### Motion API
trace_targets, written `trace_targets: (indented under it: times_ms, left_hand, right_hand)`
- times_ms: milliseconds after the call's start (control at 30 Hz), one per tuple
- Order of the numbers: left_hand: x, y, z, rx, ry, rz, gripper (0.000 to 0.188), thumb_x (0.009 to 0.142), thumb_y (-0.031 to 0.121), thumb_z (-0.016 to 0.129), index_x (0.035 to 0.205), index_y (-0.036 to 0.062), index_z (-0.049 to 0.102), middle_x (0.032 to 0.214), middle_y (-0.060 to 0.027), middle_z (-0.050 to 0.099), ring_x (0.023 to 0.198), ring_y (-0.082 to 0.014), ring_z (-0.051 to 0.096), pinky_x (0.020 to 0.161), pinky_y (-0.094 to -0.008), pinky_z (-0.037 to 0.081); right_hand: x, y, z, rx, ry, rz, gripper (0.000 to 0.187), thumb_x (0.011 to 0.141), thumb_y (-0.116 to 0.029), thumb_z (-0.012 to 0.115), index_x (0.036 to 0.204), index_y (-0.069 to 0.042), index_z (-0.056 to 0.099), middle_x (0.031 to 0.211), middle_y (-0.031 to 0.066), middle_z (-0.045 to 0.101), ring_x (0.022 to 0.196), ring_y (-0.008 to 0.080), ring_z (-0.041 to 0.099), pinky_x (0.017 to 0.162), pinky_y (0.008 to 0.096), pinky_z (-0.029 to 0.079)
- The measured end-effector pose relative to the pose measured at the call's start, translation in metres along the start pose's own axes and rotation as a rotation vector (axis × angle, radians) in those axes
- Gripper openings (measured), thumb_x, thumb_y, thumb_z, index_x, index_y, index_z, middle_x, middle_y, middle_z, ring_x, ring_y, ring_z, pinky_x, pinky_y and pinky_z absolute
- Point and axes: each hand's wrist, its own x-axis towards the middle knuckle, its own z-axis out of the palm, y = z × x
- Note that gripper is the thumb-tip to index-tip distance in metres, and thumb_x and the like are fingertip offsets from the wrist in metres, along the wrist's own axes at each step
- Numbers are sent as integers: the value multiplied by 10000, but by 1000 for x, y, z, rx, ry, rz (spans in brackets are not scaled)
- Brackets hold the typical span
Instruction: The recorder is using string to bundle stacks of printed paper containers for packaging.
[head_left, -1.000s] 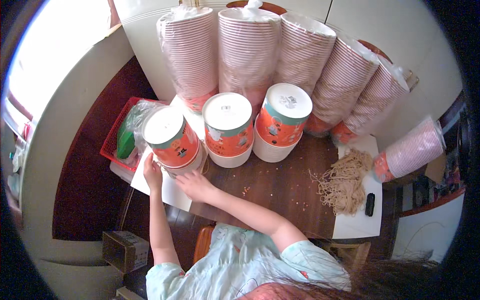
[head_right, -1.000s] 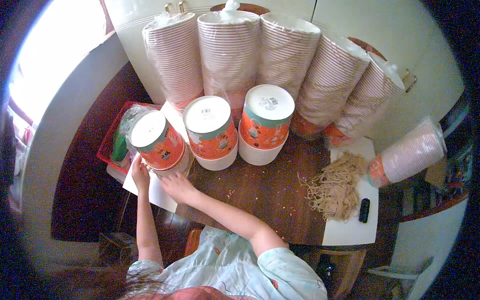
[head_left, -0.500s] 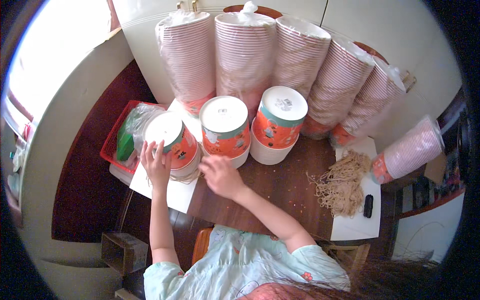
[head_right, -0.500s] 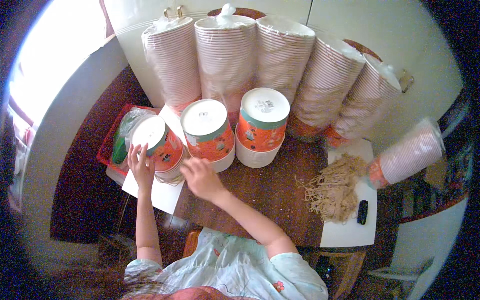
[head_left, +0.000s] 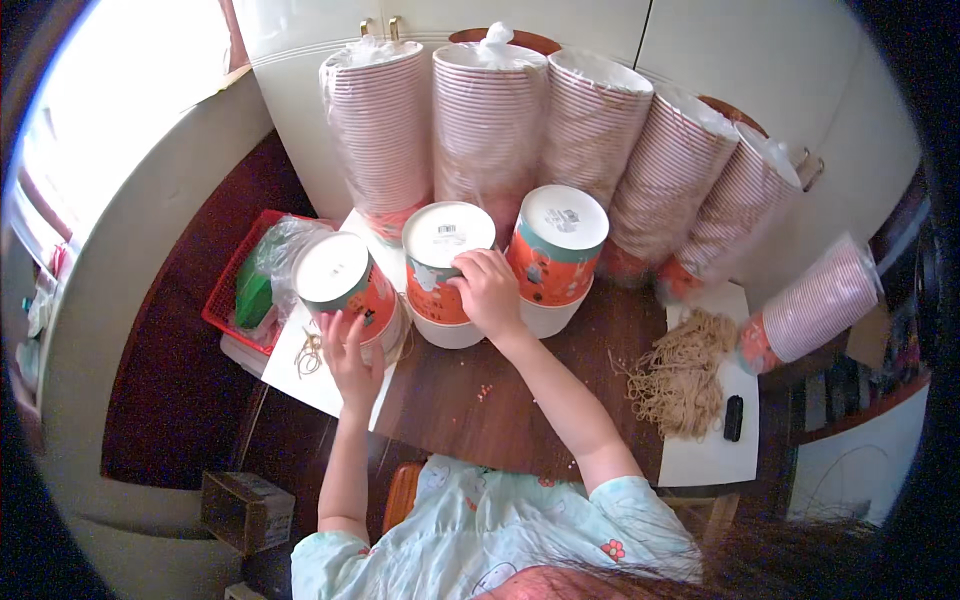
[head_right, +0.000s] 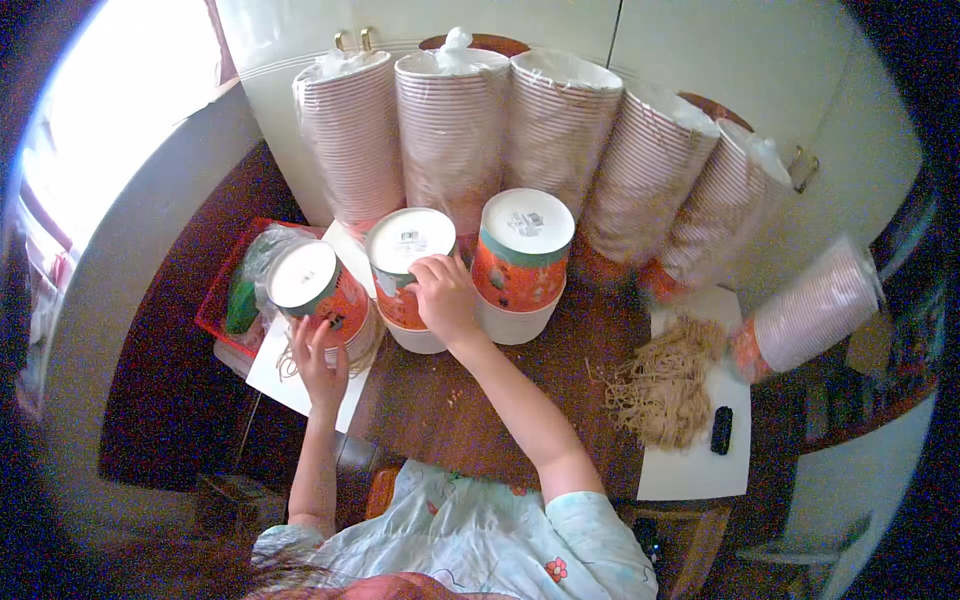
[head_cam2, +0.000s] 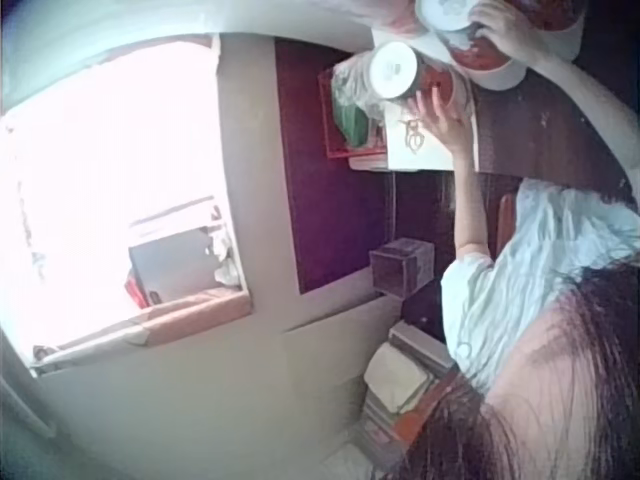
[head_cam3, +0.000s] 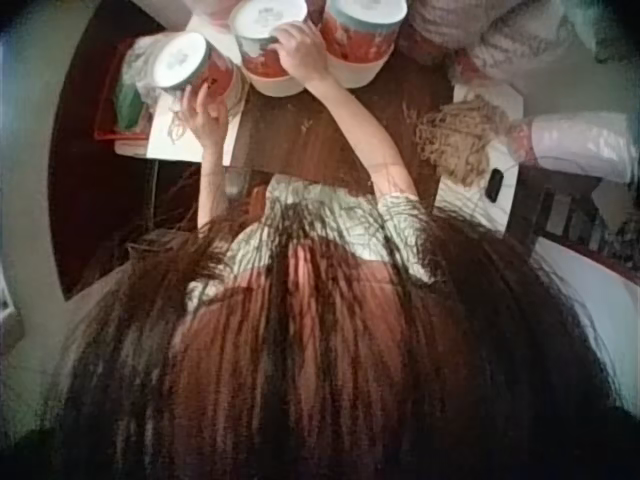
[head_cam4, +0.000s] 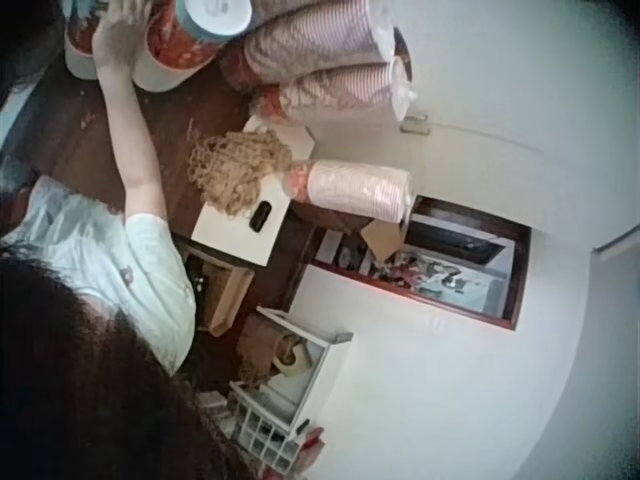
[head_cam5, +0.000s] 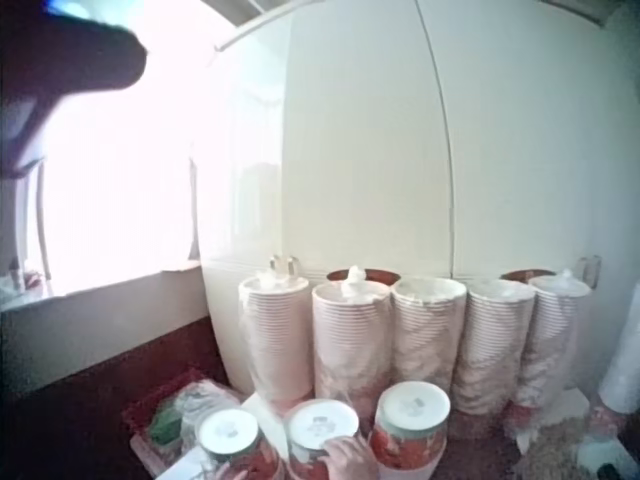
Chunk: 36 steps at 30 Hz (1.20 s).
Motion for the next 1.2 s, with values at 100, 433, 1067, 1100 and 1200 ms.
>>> trace_targets:
  times_ms: [100,433,1067,1100,1200]
  left_hand:
    - [-10,18,4,-128,-108,-104,442,711,33,582,1143,37,487,1227,-189,412,1205,-366,333,982,-446,291]
    - [-38,32,63,-383,-495,-139,655,742,134,607,1292,1,278,1299,-232,324,1205,-369,324,991,-394,293]
    - [1,93,17,-688,-275,-255,283,735,-6,589,1010,12,526,954,-102,529,803,-187,548,670,-255,455]
    - [4,94,14,-744,-279,-225,286,733,-14,588,1011,12,528,955,-96,529,803,-173,544,667,-248,452]
    - [3,96,17,-951,-348,-288,314,737,-32,569,1043,17,516,997,-81,521,861,-153,530,696,-242,442]
  right_hand:
    - [5,-4,-6,2,47,-29,215,620,-72,683,805,-50,576,855,61,589,875,235,546,817,380,424]
    - [35,-22,-61,165,201,-23,251,585,-6,707,808,-44,600,865,59,598,848,233,556,746,335,459]
    - [-89,34,-176,1462,547,873,332,839,-207,543,1099,-2,525,1039,82,588,905,172,576,775,306,476]
    - [-93,41,-173,1467,546,886,332,839,-207,543,1099,-2,525,1039,82,588,905,172,576,775,306,476]
    - [-127,37,-173,1441,465,955,325,835,-206,547,1086,1,533,1022,83,594,887,170,580,764,306,478]
